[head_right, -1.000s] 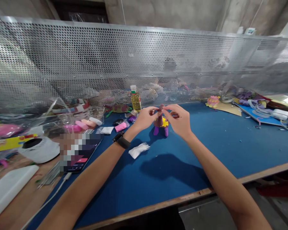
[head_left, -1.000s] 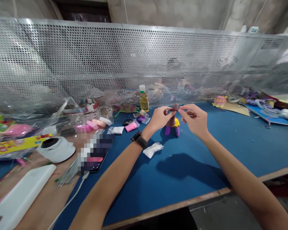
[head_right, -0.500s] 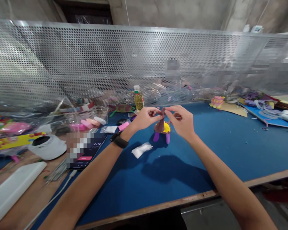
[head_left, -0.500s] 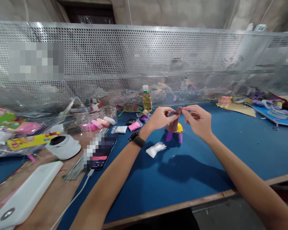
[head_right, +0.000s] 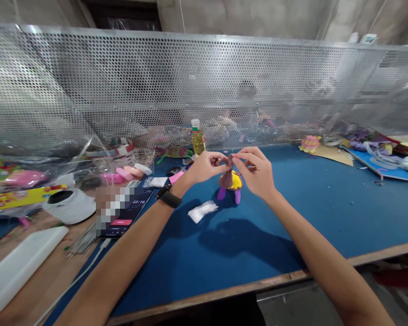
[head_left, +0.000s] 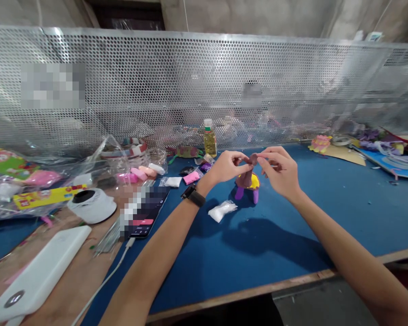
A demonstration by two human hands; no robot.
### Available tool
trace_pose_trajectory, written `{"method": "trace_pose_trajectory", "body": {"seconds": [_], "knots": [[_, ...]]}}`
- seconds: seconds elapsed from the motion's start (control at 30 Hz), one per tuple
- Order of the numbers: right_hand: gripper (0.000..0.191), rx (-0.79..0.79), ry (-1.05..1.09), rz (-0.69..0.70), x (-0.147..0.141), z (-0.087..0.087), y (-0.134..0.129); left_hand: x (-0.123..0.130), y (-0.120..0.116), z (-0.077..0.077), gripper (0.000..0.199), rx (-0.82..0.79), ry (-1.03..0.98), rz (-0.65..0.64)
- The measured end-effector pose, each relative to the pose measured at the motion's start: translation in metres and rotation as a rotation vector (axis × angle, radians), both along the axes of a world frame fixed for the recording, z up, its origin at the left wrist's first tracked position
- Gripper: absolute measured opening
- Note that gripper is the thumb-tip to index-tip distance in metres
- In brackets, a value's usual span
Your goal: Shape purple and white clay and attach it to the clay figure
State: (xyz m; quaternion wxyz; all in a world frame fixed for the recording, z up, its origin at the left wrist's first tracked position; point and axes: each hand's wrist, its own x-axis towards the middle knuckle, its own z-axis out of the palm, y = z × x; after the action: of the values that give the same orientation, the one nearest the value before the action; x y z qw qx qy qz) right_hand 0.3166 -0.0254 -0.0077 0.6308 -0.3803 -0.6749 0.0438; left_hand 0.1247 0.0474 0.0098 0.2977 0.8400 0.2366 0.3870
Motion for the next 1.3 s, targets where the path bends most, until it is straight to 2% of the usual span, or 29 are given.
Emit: {"method": "trace_pose_trajectory", "body": {"seconds": [0.17, 0.4, 0.63, 0.8, 0.97, 1.1, 1.3], "knots": [[0.012, -0.031, 0.003, 0.006, -0.001, -0.001, 0.002, -0.001, -0.003, 0.002, 0.029, -0.015, -0.024, -0.021], [0.013, -0.126, 0.151, 0.121, 0.000, -0.006, 0.010, -0.001, 0.002, -0.001, 0.027, 0.015, 0.023, -0.005], [0.017, -0.353, 0.339, 0.258, -0.001, -0.005, 0.016, -0.001, 0.003, -0.003, 0.031, 0.051, 0.028, -0.009], [0.018, -0.489, 0.486, 0.307, -0.006, 0.000, 0.012, -0.001, 0.003, -0.004, 0.032, 0.054, 0.019, -0.009], [0.031, -0.637, 0.646, 0.417, -0.012, 0.007, 0.009, -0.001, 0.004, -0.005, 0.031, 0.058, 0.025, -0.011], [0.041, -0.699, 0.690, 0.452, -0.013, 0.011, 0.008, 0.000, 0.004, -0.006, 0.030, 0.048, 0.008, -0.018], [0.039, -0.732, 0.681, 0.475, -0.010, 0.008, 0.009, 0.000, 0.001, -0.004, 0.031, 0.010, -0.008, -0.021]]}}
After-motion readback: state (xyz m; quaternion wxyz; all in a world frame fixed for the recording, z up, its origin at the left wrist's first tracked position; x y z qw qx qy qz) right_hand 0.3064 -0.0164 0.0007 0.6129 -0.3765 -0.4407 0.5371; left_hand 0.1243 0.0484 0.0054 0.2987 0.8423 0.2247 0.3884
